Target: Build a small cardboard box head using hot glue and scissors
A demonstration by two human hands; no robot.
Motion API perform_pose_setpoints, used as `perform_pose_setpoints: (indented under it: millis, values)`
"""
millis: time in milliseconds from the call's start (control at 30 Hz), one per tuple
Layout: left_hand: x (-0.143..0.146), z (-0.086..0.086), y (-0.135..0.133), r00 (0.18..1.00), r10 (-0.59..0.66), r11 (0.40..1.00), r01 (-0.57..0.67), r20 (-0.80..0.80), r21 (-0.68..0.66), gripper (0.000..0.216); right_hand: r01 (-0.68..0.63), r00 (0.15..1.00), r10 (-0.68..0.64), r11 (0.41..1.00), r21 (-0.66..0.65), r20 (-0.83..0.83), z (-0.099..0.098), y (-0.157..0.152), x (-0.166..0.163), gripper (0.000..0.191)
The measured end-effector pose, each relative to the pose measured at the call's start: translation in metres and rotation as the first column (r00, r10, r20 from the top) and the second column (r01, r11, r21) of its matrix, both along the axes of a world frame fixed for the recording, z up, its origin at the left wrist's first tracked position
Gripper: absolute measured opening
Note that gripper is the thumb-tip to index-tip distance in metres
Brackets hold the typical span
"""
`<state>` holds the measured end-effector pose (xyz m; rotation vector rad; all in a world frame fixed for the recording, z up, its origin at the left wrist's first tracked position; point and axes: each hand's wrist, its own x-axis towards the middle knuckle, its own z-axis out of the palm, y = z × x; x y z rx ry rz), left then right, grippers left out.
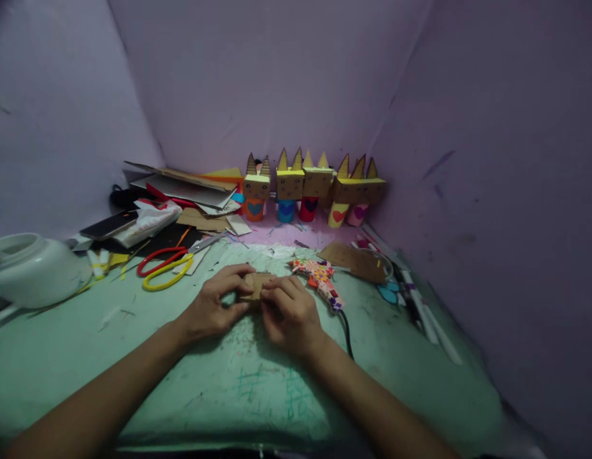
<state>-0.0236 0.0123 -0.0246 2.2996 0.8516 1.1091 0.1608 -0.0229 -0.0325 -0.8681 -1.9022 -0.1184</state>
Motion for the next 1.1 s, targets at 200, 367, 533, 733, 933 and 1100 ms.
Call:
perform_pose_setpoints:
  millis: [200,367,533,733,933,1100]
  values:
    - [0.0035,0.0003,-0.0004,1.000,0.016,1.000,-0.015,-0.008,0.026,0.016,-0.011,1.000,0.011,1.000,-0.023,-0.013,-0.0020,0.0011,0.0011,0.018]
    - [0.0048,-0.0021,-0.0011,0.999,0.042,0.999,-0.042,0.018,0.019,0.015,-0.008,1.000,0.008,1.000,-0.013,0.003,0.0002,0.0008,0.0010,0.017]
    - [0.0044,-0.0010,-0.0019,0.999,0.040,0.999,-0.040,0.003,0.014,0.015,-0.004,1.000,0.004,1.000,-0.022,-0.006,-0.0001,0.0003,0.0010,0.018]
    - [0.0050,-0.0016,-0.0013,0.999,0.032,0.999,-0.032,0.016,0.011,0.015,-0.012,1.000,0.012,1.000,-0.008,0.000,0.0004,0.0005,0.0009,0.017]
    - [0.0058,-0.0008,-0.0023,0.999,0.044,0.999,-0.044,-0.010,0.002,0.019,-0.014,1.000,0.014,1.000,-0.007,-0.007,0.0004,0.0005,0.0010,0.017]
    - [0.0056,-0.0010,-0.0015,1.000,0.029,0.999,-0.029,-0.010,0.018,0.020,-0.015,1.000,0.015,1.000,0.002,-0.001,-0.0006,0.0005,0.0015,0.016]
